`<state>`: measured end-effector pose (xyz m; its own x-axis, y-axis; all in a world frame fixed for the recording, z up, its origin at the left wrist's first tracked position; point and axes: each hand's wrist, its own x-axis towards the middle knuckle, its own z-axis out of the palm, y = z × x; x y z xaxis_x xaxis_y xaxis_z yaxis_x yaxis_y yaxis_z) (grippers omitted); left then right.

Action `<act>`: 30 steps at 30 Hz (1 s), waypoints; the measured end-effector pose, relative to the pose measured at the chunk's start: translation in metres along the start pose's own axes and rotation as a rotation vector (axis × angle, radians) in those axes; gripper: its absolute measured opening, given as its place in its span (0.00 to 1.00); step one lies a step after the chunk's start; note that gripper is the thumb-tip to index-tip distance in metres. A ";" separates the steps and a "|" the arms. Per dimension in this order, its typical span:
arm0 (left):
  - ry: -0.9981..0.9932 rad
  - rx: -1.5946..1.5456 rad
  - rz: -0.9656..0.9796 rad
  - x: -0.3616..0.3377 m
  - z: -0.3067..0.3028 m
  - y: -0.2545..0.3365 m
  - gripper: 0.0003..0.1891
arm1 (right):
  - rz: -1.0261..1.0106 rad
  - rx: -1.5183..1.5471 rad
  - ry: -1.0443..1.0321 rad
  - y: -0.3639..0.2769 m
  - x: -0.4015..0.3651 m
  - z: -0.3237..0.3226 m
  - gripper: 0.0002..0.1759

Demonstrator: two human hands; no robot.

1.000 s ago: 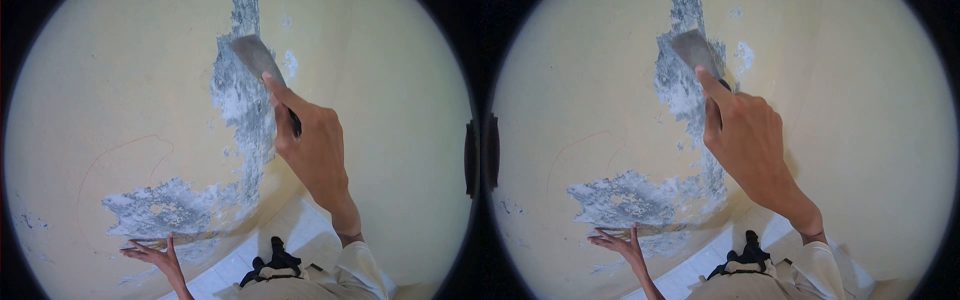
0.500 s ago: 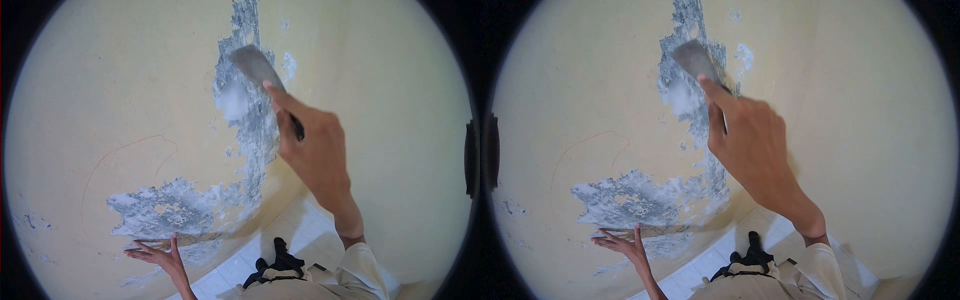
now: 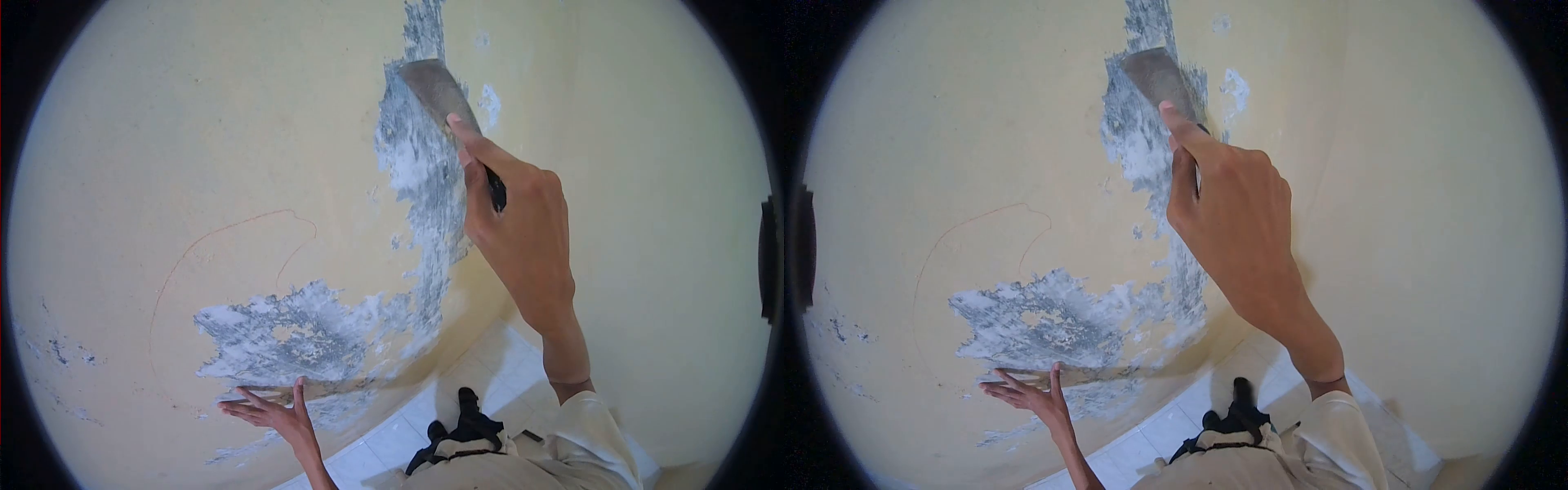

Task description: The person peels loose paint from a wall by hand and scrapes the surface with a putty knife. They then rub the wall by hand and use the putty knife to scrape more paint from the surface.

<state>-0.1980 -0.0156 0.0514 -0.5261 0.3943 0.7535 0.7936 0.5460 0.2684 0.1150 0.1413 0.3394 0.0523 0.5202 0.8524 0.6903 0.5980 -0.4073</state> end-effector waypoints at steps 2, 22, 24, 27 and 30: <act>0.029 -0.002 0.005 0.000 0.005 -0.001 0.65 | 0.072 0.006 -0.092 -0.005 0.001 -0.005 0.18; 0.046 0.070 -0.001 -0.003 0.013 -0.009 0.66 | -0.147 -0.096 0.106 0.002 -0.001 0.003 0.16; 0.028 0.032 -0.040 -0.004 0.011 -0.004 0.64 | 0.005 -0.028 -0.084 0.000 -0.002 0.001 0.16; 0.025 0.046 -0.049 -0.004 0.012 -0.005 0.64 | -0.127 -0.107 0.155 -0.001 0.009 0.005 0.16; 0.027 0.030 -0.016 -0.004 0.006 -0.005 0.64 | 0.037 -0.065 -0.091 -0.013 0.000 -0.006 0.17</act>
<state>-0.2016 -0.0158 0.0436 -0.5296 0.3653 0.7656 0.7756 0.5739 0.2627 0.1105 0.1291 0.3466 0.0154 0.5962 0.8027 0.7344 0.5381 -0.4137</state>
